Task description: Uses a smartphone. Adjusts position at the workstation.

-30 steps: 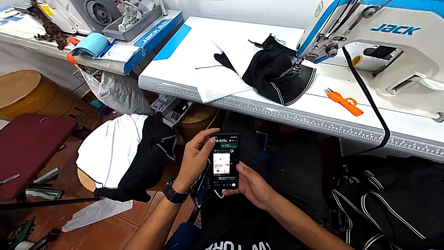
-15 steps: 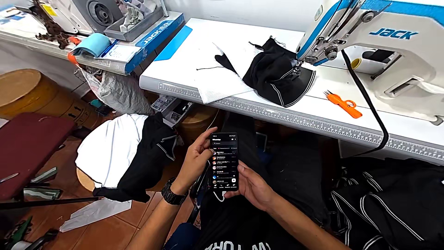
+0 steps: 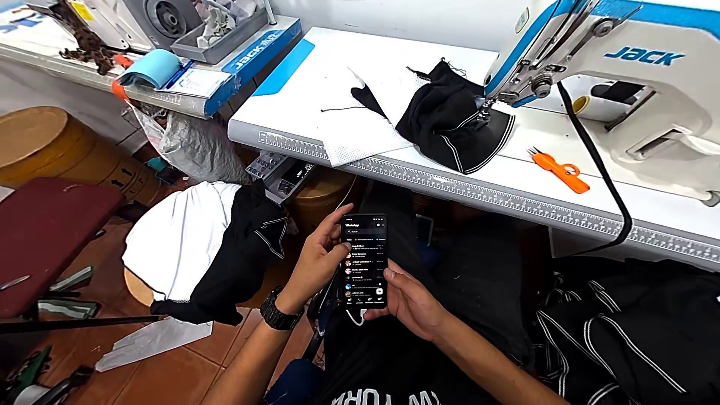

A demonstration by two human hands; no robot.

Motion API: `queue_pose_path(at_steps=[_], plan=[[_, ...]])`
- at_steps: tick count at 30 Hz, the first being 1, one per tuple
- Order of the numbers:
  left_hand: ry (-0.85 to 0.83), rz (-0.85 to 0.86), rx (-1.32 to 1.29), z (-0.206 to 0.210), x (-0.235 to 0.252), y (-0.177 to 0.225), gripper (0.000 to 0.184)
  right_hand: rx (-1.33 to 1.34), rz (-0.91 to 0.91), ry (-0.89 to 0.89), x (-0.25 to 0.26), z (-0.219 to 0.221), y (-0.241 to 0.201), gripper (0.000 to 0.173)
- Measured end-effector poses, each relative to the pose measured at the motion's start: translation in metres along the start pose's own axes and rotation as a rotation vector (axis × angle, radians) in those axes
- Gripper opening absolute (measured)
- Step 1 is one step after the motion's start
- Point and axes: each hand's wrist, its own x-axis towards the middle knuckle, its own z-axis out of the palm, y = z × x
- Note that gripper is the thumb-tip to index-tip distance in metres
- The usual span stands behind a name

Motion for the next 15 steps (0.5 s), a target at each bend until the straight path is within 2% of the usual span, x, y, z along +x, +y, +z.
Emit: queue_pose_path(at_steps=[5, 10, 15], plan=[[-0.033, 0.019, 0.022, -0.0066, -0.0007, -0.001, 0.054, 0.007, -0.003, 0.005, 0.0001, -0.0006, -0.0005, 0.054], [-0.139, -0.035, -0.063, -0.008, 0.001, -0.0076, 0.073, 0.022, -0.027, 0.007, 0.001, -0.0019, 0.0004, 0.054], [-0.121, -0.032, -0.099, -0.0045, 0.0008, -0.0091, 0.076, 0.0, -0.035, 0.012, 0.0003, -0.0001, -0.002, 0.044]])
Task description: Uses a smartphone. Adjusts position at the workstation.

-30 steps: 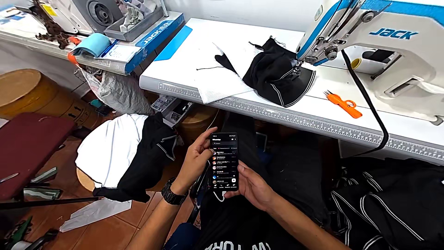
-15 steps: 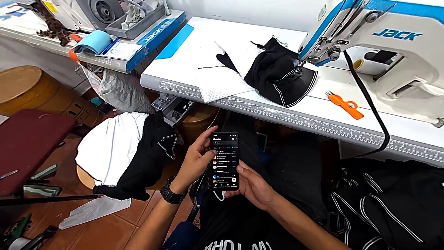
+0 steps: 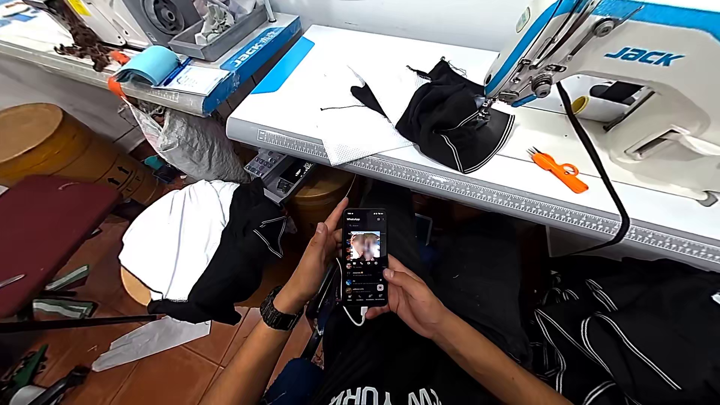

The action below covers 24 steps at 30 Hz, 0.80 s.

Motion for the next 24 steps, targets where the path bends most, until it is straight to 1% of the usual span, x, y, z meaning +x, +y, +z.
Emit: queue_pose_path(at_steps=[2, 7, 14, 24], plan=[[-0.008, 0.006, -0.005, 0.0002, -0.0001, 0.0012, 0.077, -0.014, 0.002, 0.017, -0.0005, 0.0018, -0.001, 0.042], [-0.004, 0.021, -0.012, 0.0007, -0.0003, 0.0017, 0.08, -0.027, 0.014, 0.041, -0.0002, 0.0041, -0.0022, 0.045], [-0.002, 0.023, 0.006, 0.0021, -0.0017, 0.0031, 0.073, -0.034, 0.016, 0.06, -0.0002, 0.0047, -0.0023, 0.044], [-0.003, 0.015, 0.013, 0.0019, -0.0026, 0.0031, 0.073, -0.098, 0.042, 0.159, 0.0009, 0.0089, -0.0014, 0.037]])
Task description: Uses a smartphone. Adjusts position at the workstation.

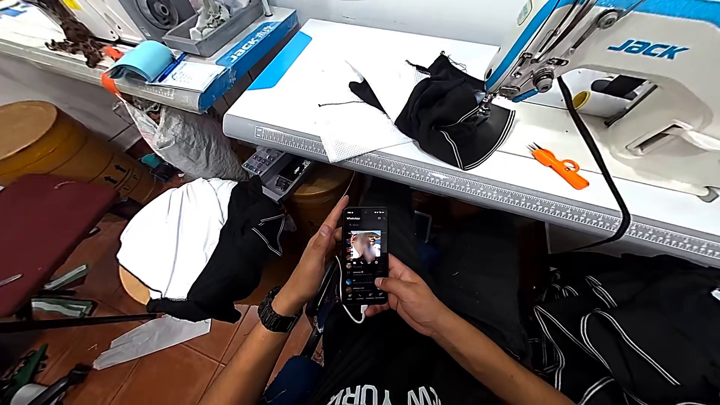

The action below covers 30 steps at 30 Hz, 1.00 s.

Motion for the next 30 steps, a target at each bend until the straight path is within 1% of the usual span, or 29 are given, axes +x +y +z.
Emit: queue_pose_path(at_steps=[14, 16, 19, 20, 22, 24, 25, 26, 28, 30], plan=[[-0.008, -0.008, -0.007, 0.001, 0.0, 0.0, 0.074, 0.04, -0.008, -0.037, -0.002, 0.0, 0.0, 0.041], [0.021, -0.018, 0.004, 0.002, -0.001, 0.001, 0.069, 0.042, -0.016, -0.049, -0.002, 0.0, 0.001, 0.042], [0.089, -0.011, 0.037, 0.008, -0.001, 0.003, 0.055, 0.033, -0.022, -0.079, -0.003, 0.0, 0.002, 0.044], [0.114, -0.006, 0.046, 0.011, -0.001, 0.003, 0.059, 0.032, -0.023, -0.088, -0.003, -0.001, 0.002, 0.044], [0.152, -0.001, 0.114, 0.015, 0.001, 0.003, 0.073, 0.032, -0.021, -0.087, -0.002, -0.001, 0.003, 0.044], [0.196, 0.012, 0.213, 0.018, 0.001, 0.0, 0.078, 0.033, -0.019, -0.082, -0.002, 0.0, 0.003, 0.044], [0.208, 0.012, 0.239, 0.018, 0.002, -0.001, 0.075, 0.034, -0.019, -0.081, -0.002, 0.0, 0.003, 0.044], [0.206, 0.012, 0.249, 0.017, 0.001, -0.003, 0.067, 0.035, -0.018, -0.079, -0.002, 0.0, 0.003, 0.045], [0.158, 0.001, 0.231, 0.012, 0.0, -0.002, 0.054, 0.036, -0.018, -0.074, -0.003, -0.001, 0.002, 0.046], [0.128, 0.004, 0.199, 0.009, -0.001, -0.002, 0.055, 0.039, -0.02, -0.068, -0.004, 0.0, 0.002, 0.045]])
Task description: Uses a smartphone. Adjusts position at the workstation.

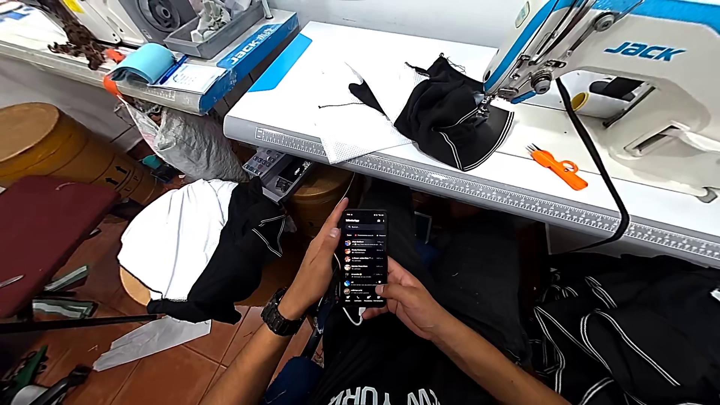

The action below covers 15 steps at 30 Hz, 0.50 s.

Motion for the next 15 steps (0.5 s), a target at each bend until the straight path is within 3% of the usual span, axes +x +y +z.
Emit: queue_pose_path(at_steps=[9, 15], plan=[[-0.034, 0.019, -0.063, -0.002, 0.0005, -0.003, 0.073, -0.002, -0.01, 0.014, 0.0006, -0.0021, 0.0011, 0.046], [-0.057, 0.027, -0.118, -0.0039, 0.002, -0.0022, 0.082, 0.003, -0.059, 0.003, 0.001, -0.0018, 0.0007, 0.059]])
